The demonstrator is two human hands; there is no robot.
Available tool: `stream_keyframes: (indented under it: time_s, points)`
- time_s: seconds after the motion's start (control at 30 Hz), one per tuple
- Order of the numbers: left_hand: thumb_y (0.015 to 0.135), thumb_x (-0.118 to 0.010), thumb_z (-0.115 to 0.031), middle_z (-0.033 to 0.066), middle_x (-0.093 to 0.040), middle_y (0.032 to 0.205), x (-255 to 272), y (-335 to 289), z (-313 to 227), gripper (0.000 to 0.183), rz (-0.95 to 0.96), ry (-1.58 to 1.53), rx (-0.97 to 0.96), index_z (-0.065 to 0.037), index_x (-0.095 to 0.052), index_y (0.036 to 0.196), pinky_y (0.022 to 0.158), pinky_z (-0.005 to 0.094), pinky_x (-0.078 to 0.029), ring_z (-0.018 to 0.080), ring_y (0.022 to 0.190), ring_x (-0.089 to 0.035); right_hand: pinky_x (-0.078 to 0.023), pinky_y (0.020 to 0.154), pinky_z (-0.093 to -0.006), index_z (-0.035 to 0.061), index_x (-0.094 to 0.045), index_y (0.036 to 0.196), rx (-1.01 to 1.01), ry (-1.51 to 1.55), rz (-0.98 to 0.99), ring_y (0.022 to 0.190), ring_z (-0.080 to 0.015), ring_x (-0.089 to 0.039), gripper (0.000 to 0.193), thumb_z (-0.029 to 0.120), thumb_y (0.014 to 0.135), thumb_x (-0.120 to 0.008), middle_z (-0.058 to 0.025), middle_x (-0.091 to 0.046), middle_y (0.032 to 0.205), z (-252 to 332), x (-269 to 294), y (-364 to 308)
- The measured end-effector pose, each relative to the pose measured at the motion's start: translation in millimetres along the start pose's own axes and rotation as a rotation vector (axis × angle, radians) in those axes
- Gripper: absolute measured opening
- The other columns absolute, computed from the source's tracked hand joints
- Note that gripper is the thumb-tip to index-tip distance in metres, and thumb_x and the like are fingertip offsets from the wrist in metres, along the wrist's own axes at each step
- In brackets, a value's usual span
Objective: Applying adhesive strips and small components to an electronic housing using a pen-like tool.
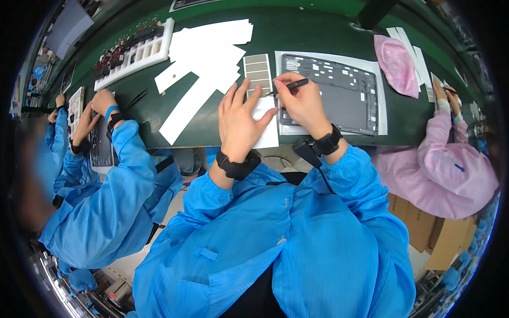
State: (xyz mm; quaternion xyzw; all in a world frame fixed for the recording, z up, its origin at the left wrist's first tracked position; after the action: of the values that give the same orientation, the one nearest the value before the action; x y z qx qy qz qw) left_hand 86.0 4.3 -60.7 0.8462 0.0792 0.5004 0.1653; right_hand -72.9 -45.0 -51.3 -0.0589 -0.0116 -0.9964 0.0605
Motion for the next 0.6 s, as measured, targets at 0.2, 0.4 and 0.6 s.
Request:
stream_keyframes:
  time_s: [0.2,0.4,0.6]
  points:
    - [0.079,-0.073,-0.044,0.0116,-0.053,0.139,-1,0,-1,0.056,0.013,-0.003,0.014,-0.013,-0.066,0.124,0.108,0.0455,-0.033,0.0344,0.132,-0.041,-0.038,0.043,-0.0187,-0.0039,-0.063,0.103,-0.036,0.275,-0.155,0.046,-0.0064,-0.049,0.02,0.014,0.094,-0.063,-0.0049,-0.06,0.063,8,31,-1]
    - [0.091,-0.059,-0.023,0.0122,-0.046,0.145,0,1,-2,0.038,-0.002,-0.081,0.027,-0.014,-0.064,0.127,0.109,0.0468,-0.03,0.0366,0.133,-0.04,-0.038,0.043,-0.0189,-0.0047,-0.064,0.103,-0.081,0.166,-0.228,0.048,-0.0064,-0.05,0.021,0.014,0.095,-0.063,-0.0053,-0.061,0.064,-7,54,-24]
    - [0.086,-0.065,-0.021,0.0082,-0.051,0.141,2,-3,-8,0.038,0.064,-0.089,-0.037,-0.013,-0.066,0.123,0.108,0.0484,-0.03,0.0346,0.132,-0.041,-0.041,0.046,-0.0194,-0.0052,-0.065,0.101,-0.07,0.037,-0.168,0.051,-0.0065,-0.054,0.02,0.014,0.094,-0.062,-0.0066,-0.063,0.066,4,38,-33]
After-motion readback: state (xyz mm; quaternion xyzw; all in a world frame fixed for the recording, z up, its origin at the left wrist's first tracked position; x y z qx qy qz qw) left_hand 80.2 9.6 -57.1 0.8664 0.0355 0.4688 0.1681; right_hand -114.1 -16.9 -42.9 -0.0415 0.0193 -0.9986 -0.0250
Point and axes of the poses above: each hand's wrist, its own y-axis towards the middle knuckle, its own x-axis out of the back of the hand, z = x × y, the point moved 1 cm from there along y, towards the middle knuckle
